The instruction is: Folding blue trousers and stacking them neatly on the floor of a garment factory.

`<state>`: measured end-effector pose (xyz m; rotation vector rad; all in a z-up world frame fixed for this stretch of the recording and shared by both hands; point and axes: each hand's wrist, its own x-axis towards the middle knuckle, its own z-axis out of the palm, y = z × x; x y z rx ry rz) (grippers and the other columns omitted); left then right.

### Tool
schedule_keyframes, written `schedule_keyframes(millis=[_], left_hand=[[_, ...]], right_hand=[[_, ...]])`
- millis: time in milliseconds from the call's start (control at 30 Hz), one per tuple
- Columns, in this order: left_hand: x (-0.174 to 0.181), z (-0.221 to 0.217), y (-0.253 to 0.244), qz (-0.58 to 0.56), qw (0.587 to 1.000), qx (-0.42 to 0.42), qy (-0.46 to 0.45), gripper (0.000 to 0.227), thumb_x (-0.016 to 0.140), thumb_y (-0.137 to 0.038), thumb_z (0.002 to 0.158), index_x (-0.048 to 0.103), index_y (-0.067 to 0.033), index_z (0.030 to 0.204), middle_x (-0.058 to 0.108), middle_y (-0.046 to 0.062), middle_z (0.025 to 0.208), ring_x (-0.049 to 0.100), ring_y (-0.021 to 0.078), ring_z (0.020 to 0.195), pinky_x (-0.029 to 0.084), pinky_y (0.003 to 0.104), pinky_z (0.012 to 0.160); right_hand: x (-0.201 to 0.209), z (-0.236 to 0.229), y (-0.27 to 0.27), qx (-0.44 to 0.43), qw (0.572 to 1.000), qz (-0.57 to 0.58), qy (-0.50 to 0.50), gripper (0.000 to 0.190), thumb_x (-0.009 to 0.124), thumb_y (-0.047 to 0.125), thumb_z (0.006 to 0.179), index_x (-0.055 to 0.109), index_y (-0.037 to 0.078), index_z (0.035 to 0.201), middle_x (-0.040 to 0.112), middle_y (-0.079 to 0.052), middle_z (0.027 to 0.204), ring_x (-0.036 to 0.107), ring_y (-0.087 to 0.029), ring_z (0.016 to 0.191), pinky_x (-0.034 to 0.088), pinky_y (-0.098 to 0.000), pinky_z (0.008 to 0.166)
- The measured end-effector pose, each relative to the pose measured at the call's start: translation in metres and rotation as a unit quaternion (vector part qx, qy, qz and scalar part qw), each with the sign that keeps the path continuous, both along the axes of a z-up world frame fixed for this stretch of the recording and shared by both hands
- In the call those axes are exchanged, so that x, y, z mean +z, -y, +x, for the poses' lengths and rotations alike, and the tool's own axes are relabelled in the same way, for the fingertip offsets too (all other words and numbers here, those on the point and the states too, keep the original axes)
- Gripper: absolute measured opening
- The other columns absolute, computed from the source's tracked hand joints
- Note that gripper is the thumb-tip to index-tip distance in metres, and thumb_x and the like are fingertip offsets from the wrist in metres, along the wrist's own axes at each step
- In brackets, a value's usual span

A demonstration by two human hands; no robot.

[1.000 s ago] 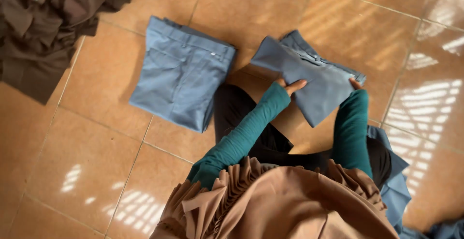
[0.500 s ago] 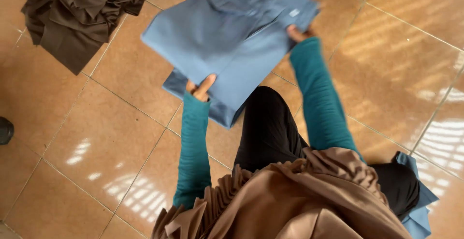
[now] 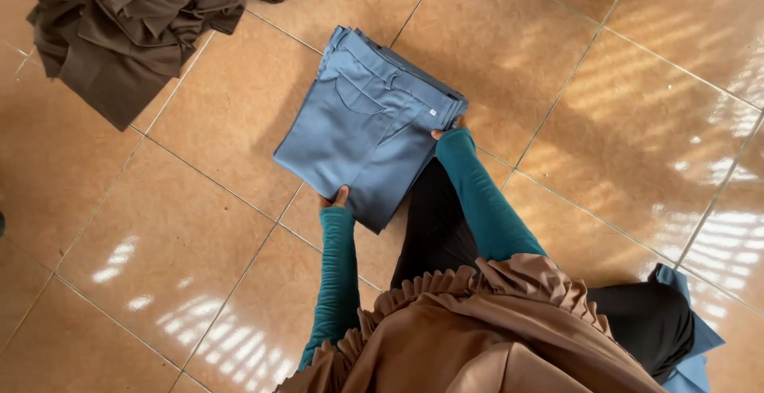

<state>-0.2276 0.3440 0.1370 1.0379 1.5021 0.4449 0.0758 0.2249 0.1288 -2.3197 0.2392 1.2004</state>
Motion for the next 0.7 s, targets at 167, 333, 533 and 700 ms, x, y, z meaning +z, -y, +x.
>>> schedule_keyframes(millis=[167,333,533,700], left_hand=[[-0.099,-0.029,-0.017,0.170,0.984,0.042,-0.037,0.113,0.092,-0.018,0.078,0.017,-0.0280,0.163,0.060,0.015,0.128,0.063,0.0375,0.122,0.055,0.046,0.103],[-0.006,0.016,0.008,0.344,0.902,-0.057,-0.254,0.098,0.081,-0.031,0.085,0.021,-0.0282,0.163,0.023,0.015,0.166,0.035,0.0430,0.145,0.027,0.056,0.121],[0.015,0.110,0.051,0.511,0.733,-0.341,-0.294,0.069,0.053,-0.039,0.101,0.024,-0.0264,0.163,0.008,0.013,0.172,-0.003,0.0416,0.157,-0.005,0.064,0.122],[-0.047,0.133,0.053,0.491,0.698,-0.426,-0.302,0.071,0.043,-0.049,0.107,0.007,-0.0322,0.166,-0.002,0.007,0.173,-0.011,0.0376,0.157,-0.013,0.066,0.121]], right_hand=[[-0.090,0.021,0.016,-0.032,0.989,0.101,0.106,0.103,0.091,0.040,0.074,0.030,0.028,0.155,0.061,-0.007,0.143,0.059,-0.030,0.132,0.053,-0.0511,0.105],[-0.049,0.004,0.024,0.016,0.950,0.086,0.300,0.096,0.077,0.030,0.088,0.014,0.045,0.159,0.019,-0.003,0.168,0.029,-0.042,0.150,0.035,-0.0673,0.120],[0.037,-0.046,0.015,0.342,0.815,0.041,0.466,0.080,0.058,0.039,0.108,0.006,0.030,0.168,-0.017,-0.010,0.171,-0.015,-0.036,0.156,0.003,-0.0634,0.124],[-0.003,-0.053,0.013,0.437,0.766,0.015,0.472,0.076,0.045,0.055,0.106,0.007,0.031,0.168,-0.010,-0.003,0.174,-0.014,-0.030,0.158,-0.013,-0.0638,0.122]])
